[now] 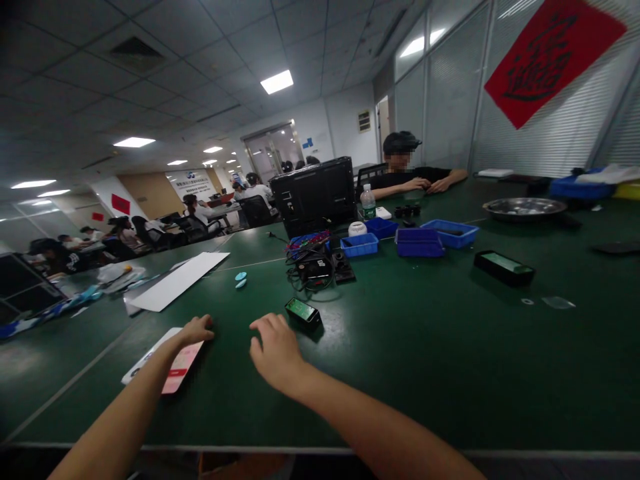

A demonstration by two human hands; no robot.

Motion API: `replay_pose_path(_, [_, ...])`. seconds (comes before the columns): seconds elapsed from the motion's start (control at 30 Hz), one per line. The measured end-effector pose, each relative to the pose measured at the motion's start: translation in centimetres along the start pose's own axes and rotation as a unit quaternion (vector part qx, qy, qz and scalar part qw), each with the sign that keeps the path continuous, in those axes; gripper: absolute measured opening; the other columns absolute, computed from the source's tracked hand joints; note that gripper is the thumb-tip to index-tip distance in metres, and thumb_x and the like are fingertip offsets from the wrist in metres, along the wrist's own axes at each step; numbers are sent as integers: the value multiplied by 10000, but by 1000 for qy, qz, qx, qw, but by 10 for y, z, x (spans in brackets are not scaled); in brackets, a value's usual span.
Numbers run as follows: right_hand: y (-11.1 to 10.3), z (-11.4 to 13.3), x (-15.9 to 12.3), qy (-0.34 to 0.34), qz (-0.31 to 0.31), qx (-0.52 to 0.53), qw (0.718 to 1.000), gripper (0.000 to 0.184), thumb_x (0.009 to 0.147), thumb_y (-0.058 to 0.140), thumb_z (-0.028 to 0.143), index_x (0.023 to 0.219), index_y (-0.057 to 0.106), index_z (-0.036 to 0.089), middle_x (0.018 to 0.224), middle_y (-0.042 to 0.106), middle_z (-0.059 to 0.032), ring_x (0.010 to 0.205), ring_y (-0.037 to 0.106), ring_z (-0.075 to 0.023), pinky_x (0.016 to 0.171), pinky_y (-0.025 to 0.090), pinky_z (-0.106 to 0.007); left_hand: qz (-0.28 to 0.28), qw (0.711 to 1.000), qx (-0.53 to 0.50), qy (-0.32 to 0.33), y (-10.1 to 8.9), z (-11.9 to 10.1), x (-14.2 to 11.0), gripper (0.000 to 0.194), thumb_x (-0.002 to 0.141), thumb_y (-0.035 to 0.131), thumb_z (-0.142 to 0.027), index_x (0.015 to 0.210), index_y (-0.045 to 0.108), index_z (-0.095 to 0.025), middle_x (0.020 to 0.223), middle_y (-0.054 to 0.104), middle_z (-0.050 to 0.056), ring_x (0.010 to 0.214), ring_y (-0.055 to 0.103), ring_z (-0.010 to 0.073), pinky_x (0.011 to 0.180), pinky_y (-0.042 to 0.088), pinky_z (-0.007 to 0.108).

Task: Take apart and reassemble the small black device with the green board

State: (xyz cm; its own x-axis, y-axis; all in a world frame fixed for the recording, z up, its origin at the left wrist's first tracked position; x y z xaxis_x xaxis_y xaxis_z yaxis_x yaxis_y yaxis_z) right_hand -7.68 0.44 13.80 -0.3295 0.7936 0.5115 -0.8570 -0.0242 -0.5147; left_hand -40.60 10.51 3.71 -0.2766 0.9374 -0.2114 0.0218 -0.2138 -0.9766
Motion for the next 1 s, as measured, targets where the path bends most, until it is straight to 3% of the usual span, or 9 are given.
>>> replay_pose_path(0.13, [-23,-34,16,-16,29,-258,966,314,773,514,223,1081,537,169,1135,517,-121,1059,417,-245,876,344,-376,-7,1000,-9,1,-5,-1,-6,505,594,546,-281,1082,509,-158,1069,537,130,946,547,251,790,420,338])
replay_pose_path(0.3, [-12,-89,16,38,83,-390,916,592,759,534,373,1267,388,105,1250,421,-218,1085,407,-327,845,340,-434,-54,998,-34,7,-24,-22,-22,532,611,564,-313,1118,510,-162,1160,484,163,1040,487,327,822,398,434])
replay_pose_path(0.4, [-1,-110,11,63,128,-394,908,578,784,488,276,1308,326,94,1176,483,-209,1008,475,-288,778,387,-367,-118,990,-64,44,-34,-66,-40,487,708,476,-345,1165,474,-179,1266,393,148,1157,387,321,898,347,448])
replay_pose_path(0.53, [-1,-126,9,78,140,-380,911,545,810,433,230,1320,296,94,1103,514,-186,964,504,-256,732,408,-316,-160,970,-124,131,-23,-152,-67,451,763,441,-351,1198,445,-236,1242,436,57,1133,434,175,962,314,268])
replay_pose_path(0.63, [-9,-134,10,80,123,-374,916,567,800,451,248,1318,291,80,1087,513,-179,961,501,-261,727,410,-312,-177,923,-288,181,-13,-204,-78,529,734,503,-350,1225,435,-166,1227,460,114,1100,471,208,944,341,289])
replay_pose_path(0.8, [-23,-145,3,106,107,-337,929,545,800,460,302,1287,334,90,1095,511,-168,981,495,-252,744,400,-304,-175,868,-438,157,4,-255,-68,587,776,462,-354,1297,353,-107,1283,441,156,1124,466,225,961,335,325])
replay_pose_path(1.0, [-34,-148,-12,97,115,-238,960,532,751,527,377,1211,424,132,1106,525,-133,1002,496,-240,821,373,-308,-158,817,-529,166,12,-288,-66,478,748,460,-194,1219,469,-113,1277,479,118,1181,426,202,1024,275,319])
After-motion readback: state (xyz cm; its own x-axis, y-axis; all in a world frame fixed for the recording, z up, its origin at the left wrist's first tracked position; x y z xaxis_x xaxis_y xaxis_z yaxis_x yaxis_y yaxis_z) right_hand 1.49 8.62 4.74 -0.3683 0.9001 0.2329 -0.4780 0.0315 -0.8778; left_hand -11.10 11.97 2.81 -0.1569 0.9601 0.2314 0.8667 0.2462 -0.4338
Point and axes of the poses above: each hand's wrist, its own x-axis towards the middle knuckle, its own y-axis out of the palm, z = x × y, the point moved 10 cm from there along x, towards the middle knuckle
